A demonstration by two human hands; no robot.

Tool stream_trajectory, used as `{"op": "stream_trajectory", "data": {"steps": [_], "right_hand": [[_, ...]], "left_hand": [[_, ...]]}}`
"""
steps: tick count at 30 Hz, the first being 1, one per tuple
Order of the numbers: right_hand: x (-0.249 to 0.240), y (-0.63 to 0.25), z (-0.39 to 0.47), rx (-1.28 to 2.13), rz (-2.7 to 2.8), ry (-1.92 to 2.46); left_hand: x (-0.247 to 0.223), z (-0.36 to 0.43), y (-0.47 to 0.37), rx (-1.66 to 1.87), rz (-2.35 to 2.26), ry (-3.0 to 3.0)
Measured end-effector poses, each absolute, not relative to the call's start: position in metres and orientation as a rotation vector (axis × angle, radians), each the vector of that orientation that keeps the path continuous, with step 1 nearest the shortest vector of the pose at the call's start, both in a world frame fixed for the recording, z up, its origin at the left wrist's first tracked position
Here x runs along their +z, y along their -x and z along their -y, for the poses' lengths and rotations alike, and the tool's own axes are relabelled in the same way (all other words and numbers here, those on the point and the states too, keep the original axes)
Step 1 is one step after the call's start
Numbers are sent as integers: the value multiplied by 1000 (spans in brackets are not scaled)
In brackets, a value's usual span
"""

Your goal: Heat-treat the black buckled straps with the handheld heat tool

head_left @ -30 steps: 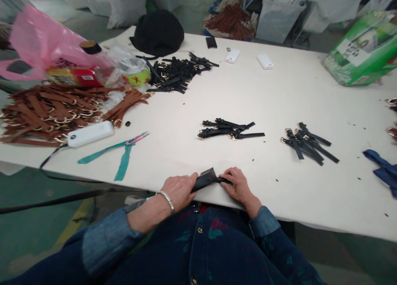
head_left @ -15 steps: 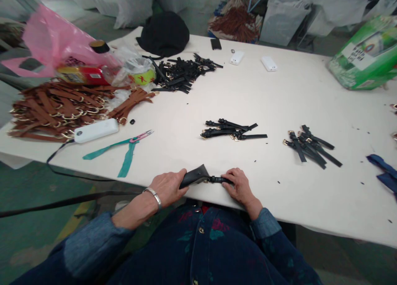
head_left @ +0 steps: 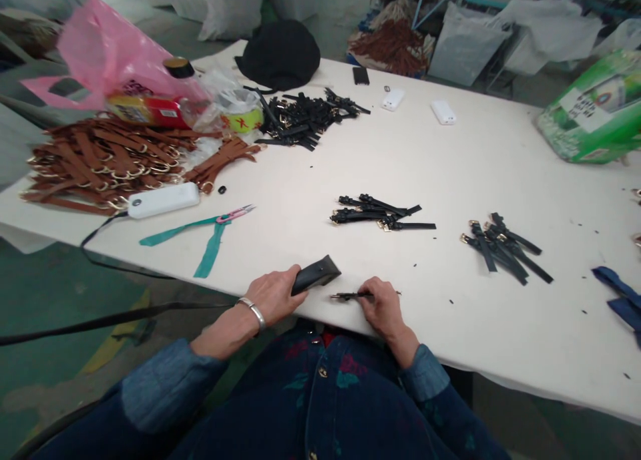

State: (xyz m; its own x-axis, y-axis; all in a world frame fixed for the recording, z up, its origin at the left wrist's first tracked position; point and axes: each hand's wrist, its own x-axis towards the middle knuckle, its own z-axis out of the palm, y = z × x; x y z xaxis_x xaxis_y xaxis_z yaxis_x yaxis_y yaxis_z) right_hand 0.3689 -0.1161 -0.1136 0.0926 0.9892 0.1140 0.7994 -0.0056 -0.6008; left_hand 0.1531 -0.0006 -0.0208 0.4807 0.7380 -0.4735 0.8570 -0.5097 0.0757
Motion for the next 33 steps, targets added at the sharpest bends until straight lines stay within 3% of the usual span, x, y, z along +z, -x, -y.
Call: {"op": "stream_trajectory", "data": {"steps": [5, 15, 33], "right_hand": [[-122, -367, 121, 313, 1759, 1791], [-130, -378, 128, 432, 1777, 1615], [-130, -382, 124, 515, 1581, 1648]], "left_hand": [[-13, 6, -144, -590, -1277, -2444], [-21, 23, -152, -634, -1122, -2419], [-33, 8, -189, -591, -1296, -2294]]}}
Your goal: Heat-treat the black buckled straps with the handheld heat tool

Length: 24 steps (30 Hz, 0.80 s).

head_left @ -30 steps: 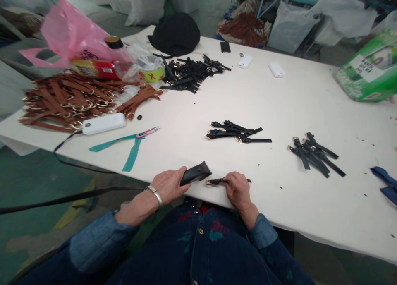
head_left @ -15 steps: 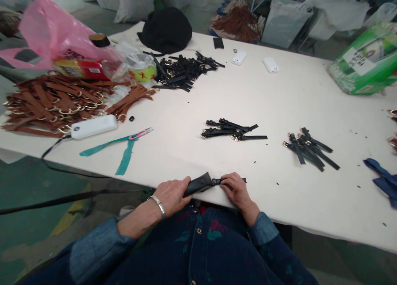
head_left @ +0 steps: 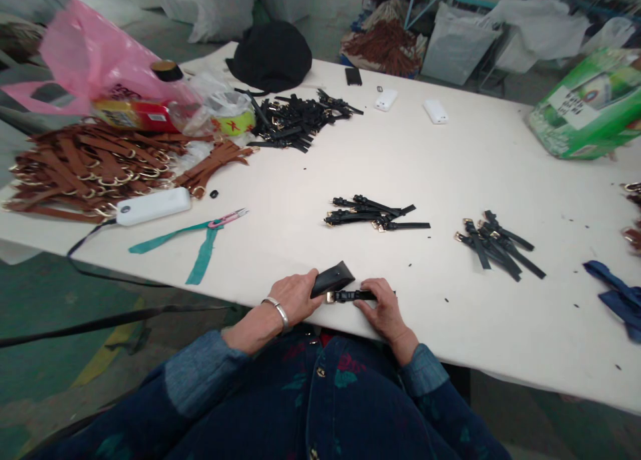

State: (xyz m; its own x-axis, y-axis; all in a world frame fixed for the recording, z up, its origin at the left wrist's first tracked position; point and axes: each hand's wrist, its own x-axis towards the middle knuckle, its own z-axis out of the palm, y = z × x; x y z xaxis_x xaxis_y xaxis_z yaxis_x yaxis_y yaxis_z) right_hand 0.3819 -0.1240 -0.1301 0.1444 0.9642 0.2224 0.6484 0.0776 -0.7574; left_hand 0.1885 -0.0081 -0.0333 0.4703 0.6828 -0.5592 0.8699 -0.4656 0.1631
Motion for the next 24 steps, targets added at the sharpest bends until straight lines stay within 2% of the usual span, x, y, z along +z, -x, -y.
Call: {"op": "stream_trajectory", "data": {"steps": [7, 16, 24], "right_hand": [[-136, -390, 124, 518, 1697, 1629], [-132, -391, 121, 547, 1719, 1633], [-127, -384, 120, 581, 1671, 1677]], "left_hand": [[-20, 24, -164, -623, -1125, -2468], [-22, 26, -195, -554, -1174, -2442], [-17, 29, -156, -617, -1216, -2311]]}}
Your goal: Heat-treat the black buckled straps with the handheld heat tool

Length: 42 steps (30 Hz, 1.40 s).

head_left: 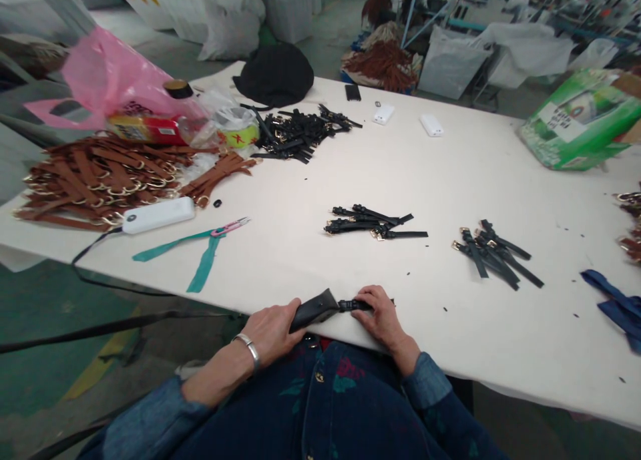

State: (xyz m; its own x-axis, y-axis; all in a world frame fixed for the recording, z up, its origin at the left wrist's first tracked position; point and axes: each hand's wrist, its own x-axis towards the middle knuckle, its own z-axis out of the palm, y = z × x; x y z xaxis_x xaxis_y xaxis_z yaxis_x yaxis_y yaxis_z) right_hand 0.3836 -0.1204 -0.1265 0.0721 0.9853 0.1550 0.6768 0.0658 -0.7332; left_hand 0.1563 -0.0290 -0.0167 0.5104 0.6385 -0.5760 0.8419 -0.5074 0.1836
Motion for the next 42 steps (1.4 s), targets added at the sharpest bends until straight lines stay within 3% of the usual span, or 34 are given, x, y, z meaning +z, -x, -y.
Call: {"op": "stream_trajectory", "data": {"steps": [18, 31, 34, 39, 42], "right_hand": [[-106, -377, 115, 649, 1916, 1771], [-116, -378, 112, 422, 2006, 1849], [-110, -419, 110, 271, 1884, 1954], [-78, -560, 116, -33, 1535, 2219], [-65, -620, 115, -399, 1350, 2476]], "left_hand": [[-28, 31, -154, -538, -1246, -2275], [-22, 34, -156, -493, -1264, -2229], [-23, 37, -153, -483, -1281, -2246], [-26, 39, -147, -433, -1307, -2250], [-28, 38, -144, -410, -1333, -2226]]}}
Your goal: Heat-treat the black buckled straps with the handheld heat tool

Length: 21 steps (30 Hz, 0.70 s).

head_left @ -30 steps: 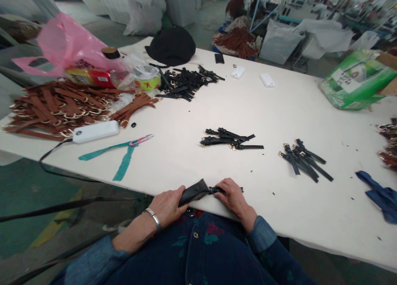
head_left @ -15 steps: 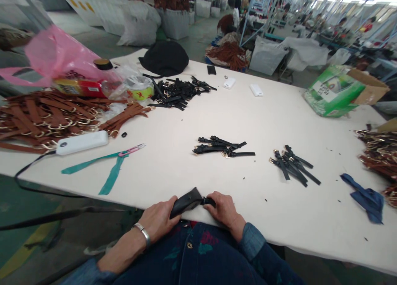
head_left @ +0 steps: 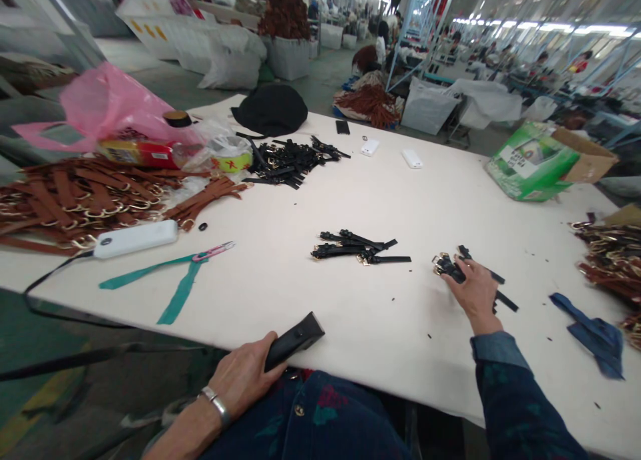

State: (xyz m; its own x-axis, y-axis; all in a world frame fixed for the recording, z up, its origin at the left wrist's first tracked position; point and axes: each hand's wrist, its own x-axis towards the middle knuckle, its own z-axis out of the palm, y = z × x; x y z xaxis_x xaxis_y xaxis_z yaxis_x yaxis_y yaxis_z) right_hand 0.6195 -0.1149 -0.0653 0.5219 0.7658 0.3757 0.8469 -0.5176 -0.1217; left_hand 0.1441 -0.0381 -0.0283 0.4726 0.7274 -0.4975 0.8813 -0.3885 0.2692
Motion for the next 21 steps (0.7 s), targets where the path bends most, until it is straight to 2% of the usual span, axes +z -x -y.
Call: {"op": "stream_trajectory", "data": {"steps": [2, 7, 11, 16, 21], "right_hand": [[-67, -624, 104, -444, 1375, 2514], [-98, -554, 44, -102, 1836, 2215], [-113, -517, 11, -4, 1801, 2124], [-115, -497, 20, 129, 1696, 2068], [-116, -433, 62, 400, 1754, 1838]], "left_hand": [[-31, 38, -144, -425, -1365, -2207], [-35, 37, -144, -465, -1375, -2148], [-37, 38, -138, -434, -1324, -2077], [-39, 37, -129, -392, -1314, -2009], [-29, 35, -120, -344, -1306, -2003]]}}
